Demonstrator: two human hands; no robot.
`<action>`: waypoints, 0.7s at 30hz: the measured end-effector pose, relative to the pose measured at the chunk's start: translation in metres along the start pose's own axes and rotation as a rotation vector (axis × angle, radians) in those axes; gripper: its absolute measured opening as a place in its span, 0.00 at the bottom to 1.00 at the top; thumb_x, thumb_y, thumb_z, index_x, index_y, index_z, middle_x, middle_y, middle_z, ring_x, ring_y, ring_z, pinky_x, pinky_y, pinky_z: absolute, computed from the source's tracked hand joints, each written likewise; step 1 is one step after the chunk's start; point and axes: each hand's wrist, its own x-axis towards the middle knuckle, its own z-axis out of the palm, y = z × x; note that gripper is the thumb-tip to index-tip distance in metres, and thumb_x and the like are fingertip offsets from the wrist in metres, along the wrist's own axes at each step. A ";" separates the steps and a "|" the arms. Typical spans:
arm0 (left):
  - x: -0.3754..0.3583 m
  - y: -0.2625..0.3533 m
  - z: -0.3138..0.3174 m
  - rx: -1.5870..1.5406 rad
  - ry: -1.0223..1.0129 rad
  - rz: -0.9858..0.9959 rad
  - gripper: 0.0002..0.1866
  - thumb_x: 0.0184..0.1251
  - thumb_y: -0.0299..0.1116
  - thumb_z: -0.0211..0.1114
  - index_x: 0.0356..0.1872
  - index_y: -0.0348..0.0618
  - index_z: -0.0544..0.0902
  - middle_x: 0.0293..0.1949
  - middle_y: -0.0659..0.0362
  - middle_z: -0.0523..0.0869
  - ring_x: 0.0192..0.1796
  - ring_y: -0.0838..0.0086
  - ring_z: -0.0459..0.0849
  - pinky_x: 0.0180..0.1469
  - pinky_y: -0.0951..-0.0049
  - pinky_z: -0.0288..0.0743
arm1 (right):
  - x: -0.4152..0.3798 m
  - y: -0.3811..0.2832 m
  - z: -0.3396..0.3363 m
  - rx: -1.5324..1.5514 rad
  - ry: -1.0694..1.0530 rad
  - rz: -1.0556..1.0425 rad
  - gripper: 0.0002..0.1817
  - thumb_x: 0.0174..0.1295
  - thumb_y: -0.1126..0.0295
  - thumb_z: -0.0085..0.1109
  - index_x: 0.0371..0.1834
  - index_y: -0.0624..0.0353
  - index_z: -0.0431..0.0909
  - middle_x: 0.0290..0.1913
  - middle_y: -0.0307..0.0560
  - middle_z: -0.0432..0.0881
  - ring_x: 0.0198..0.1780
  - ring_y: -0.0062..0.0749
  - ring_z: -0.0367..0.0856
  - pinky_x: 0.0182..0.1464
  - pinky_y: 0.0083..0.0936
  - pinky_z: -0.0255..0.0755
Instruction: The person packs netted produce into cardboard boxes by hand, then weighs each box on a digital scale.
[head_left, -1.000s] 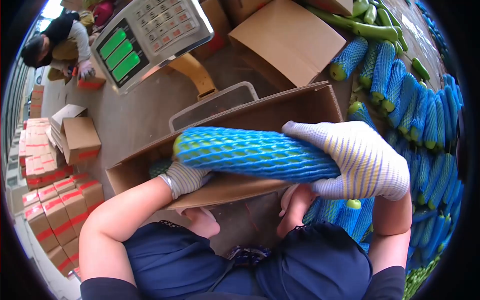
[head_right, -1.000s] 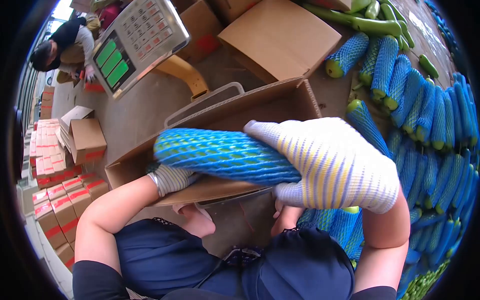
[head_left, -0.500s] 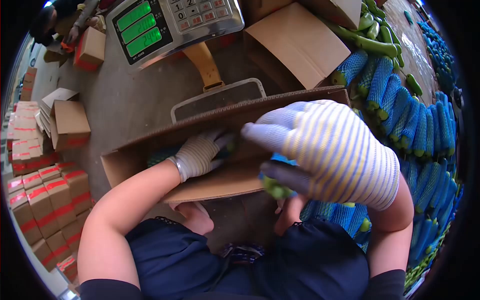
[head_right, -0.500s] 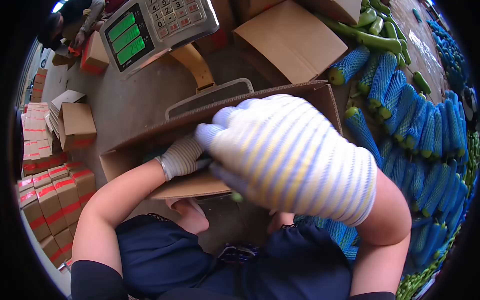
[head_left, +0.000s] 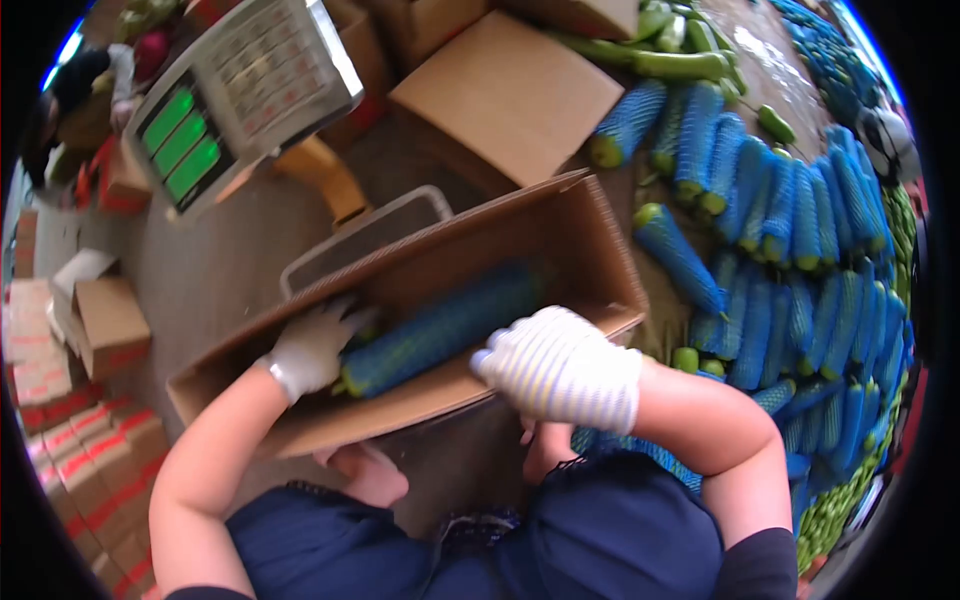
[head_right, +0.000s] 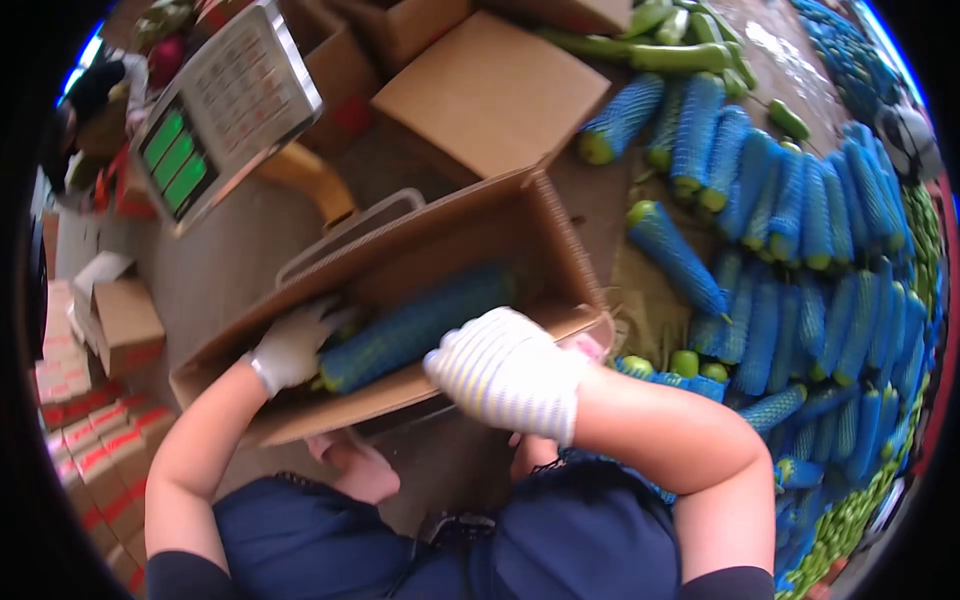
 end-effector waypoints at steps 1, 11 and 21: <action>0.001 0.003 -0.009 0.046 -0.021 0.080 0.36 0.54 0.24 0.61 0.70 0.52 0.73 0.71 0.46 0.71 0.71 0.49 0.70 0.74 0.55 0.64 | -0.001 0.000 0.003 0.015 0.031 -0.004 0.06 0.53 0.69 0.58 0.25 0.56 0.83 0.23 0.52 0.83 0.29 0.46 0.87 0.28 0.39 0.79; 0.049 0.048 0.002 -0.275 -0.072 0.070 0.53 0.53 0.57 0.72 0.74 0.34 0.60 0.59 0.31 0.77 0.60 0.40 0.78 0.65 0.54 0.72 | -0.047 0.066 -0.067 0.872 0.392 -0.215 0.18 0.63 0.66 0.67 0.55 0.61 0.82 0.47 0.52 0.87 0.46 0.40 0.87 0.48 0.29 0.80; 0.054 0.060 0.009 -0.134 0.076 0.149 0.48 0.55 0.49 0.72 0.72 0.33 0.62 0.59 0.35 0.74 0.62 0.42 0.72 0.71 0.46 0.58 | 0.009 0.330 0.064 0.855 1.025 1.551 0.59 0.44 0.42 0.79 0.75 0.62 0.60 0.71 0.65 0.69 0.73 0.54 0.67 0.73 0.43 0.63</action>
